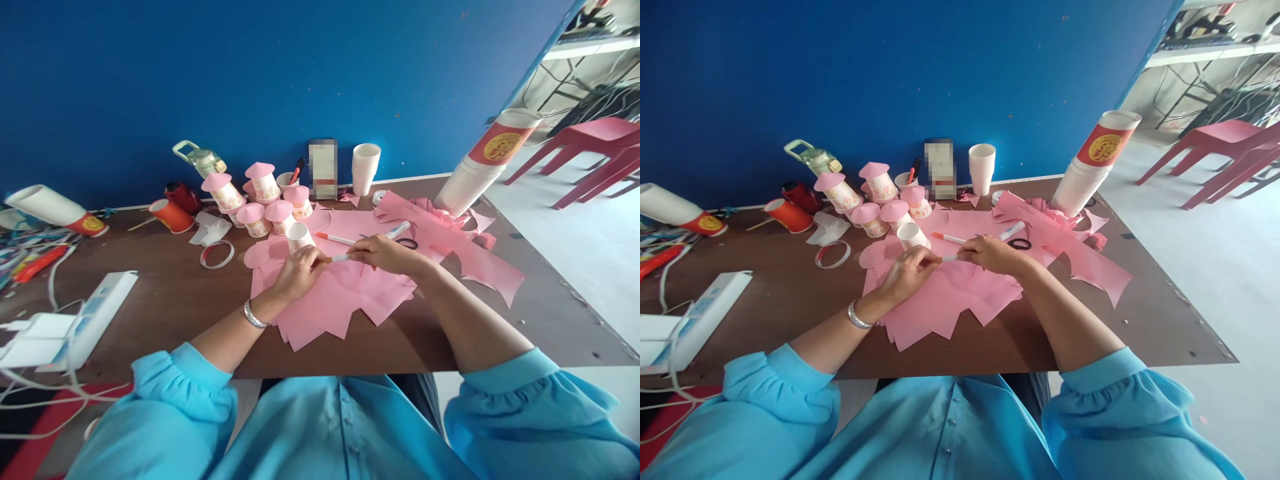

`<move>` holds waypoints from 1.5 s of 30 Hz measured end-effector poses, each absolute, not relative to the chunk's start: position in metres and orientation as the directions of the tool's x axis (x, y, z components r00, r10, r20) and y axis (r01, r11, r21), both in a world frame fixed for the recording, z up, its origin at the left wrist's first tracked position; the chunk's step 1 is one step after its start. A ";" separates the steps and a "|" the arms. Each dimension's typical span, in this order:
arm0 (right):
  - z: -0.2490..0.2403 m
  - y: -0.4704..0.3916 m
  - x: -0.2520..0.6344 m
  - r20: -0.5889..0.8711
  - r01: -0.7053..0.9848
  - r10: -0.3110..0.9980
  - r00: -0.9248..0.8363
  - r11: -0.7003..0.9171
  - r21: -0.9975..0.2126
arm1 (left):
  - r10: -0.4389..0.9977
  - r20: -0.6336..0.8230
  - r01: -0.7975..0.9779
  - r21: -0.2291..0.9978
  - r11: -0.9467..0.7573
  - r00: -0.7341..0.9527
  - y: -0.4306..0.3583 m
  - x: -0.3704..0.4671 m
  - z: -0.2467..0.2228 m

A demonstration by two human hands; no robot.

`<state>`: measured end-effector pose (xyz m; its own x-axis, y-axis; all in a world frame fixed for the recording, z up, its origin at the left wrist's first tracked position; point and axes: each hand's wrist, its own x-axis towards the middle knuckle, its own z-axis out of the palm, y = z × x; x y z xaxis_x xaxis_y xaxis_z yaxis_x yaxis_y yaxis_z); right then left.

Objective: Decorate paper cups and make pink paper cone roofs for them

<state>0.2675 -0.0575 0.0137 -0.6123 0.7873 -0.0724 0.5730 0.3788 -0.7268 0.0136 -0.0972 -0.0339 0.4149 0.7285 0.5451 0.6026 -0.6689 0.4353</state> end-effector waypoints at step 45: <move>-0.014 -0.055 0.237 0.201 0.231 0.929 -0.312 0.279 -0.932 | 0.972 0.228 0.040 0.972 -0.230 0.046 -0.060 -0.009 -0.023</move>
